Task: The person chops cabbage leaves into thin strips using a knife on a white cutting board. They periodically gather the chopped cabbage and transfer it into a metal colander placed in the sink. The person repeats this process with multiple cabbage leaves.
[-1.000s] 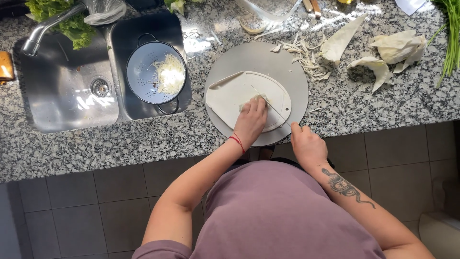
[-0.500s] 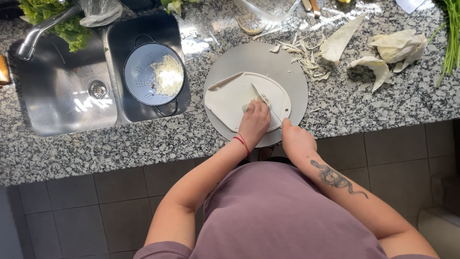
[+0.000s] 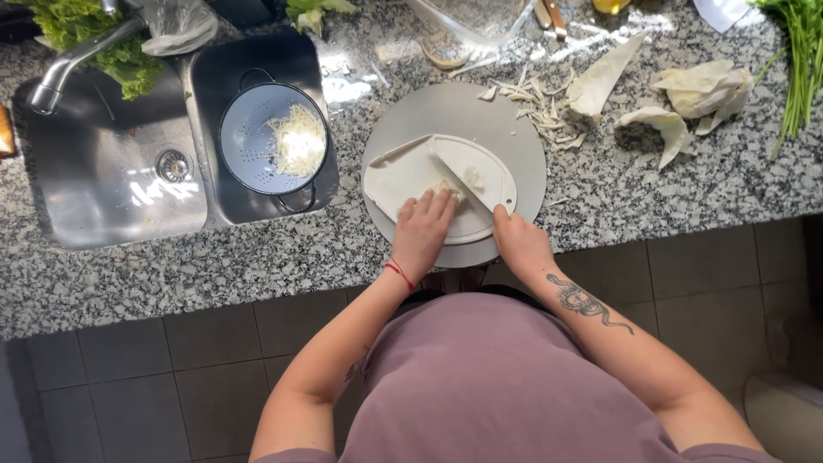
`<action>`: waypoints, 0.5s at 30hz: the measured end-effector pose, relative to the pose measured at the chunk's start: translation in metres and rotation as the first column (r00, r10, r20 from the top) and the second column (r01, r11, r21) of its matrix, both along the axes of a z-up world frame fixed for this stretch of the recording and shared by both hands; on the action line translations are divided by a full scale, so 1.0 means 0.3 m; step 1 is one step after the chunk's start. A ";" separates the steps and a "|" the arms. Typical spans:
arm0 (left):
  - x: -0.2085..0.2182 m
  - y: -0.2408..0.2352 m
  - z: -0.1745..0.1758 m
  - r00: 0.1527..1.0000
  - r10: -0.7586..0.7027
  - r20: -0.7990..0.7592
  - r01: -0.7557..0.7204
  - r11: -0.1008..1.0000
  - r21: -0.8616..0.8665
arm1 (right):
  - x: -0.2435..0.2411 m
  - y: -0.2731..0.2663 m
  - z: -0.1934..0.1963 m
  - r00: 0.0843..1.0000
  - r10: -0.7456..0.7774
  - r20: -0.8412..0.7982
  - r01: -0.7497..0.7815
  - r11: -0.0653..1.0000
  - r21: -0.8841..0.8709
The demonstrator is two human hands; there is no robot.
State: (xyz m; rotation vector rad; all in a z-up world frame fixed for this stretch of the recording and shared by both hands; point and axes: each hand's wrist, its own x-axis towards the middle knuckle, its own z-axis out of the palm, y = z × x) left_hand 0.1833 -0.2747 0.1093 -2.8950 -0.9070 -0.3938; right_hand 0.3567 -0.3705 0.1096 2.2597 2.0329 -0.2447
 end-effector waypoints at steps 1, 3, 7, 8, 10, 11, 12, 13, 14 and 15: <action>-0.006 0.015 -0.002 1.000 0.015 0.004 -0.015 1.000 0.003 | 0.015 -0.001 -0.007 1.000 0.027 0.015 -0.027 0.999 0.029; -0.016 0.012 -0.009 1.000 -0.005 0.011 0.005 1.000 -0.001 | 0.055 -0.005 -0.032 0.998 0.013 0.054 -0.016 0.998 0.062; -0.021 0.008 -0.009 0.997 -0.079 0.003 0.079 0.996 0.039 | 0.167 0.077 -0.025 0.986 -0.163 0.037 0.163 0.987 -0.004; -0.015 0.006 -0.021 0.997 -0.073 0.003 0.073 0.997 0.040 | 0.189 0.099 0.017 0.987 -0.157 0.037 0.157 0.988 -0.003; -0.018 -0.007 -0.042 0.997 -0.074 0.005 0.073 0.989 0.130 | 0.220 0.145 0.099 0.981 -0.183 0.065 0.173 0.975 0.142; -0.019 -0.005 -0.060 0.998 -0.068 0.005 0.066 0.989 0.134 | 0.231 0.145 0.103 0.982 -0.177 0.065 0.166 0.975 0.146; -0.020 -0.002 -0.078 0.997 -0.071 0.028 0.067 0.989 0.130 | 0.243 0.145 0.108 0.982 -0.180 0.053 0.172 0.977 0.129; -0.023 -0.002 -0.095 0.996 -0.074 0.048 0.068 0.990 0.123 | 0.253 0.143 0.112 0.982 -0.183 0.039 0.178 0.978 0.109; -0.023 0.006 -0.084 0.997 -0.067 0.047 0.061 0.990 0.125 | 0.245 0.135 0.128 0.984 -0.176 0.037 0.171 0.979 0.111; -0.025 0.006 -0.075 0.997 -0.054 0.052 0.047 0.991 0.125 | 0.234 0.121 0.143 0.984 -0.175 -0.033 0.177 0.978 0.109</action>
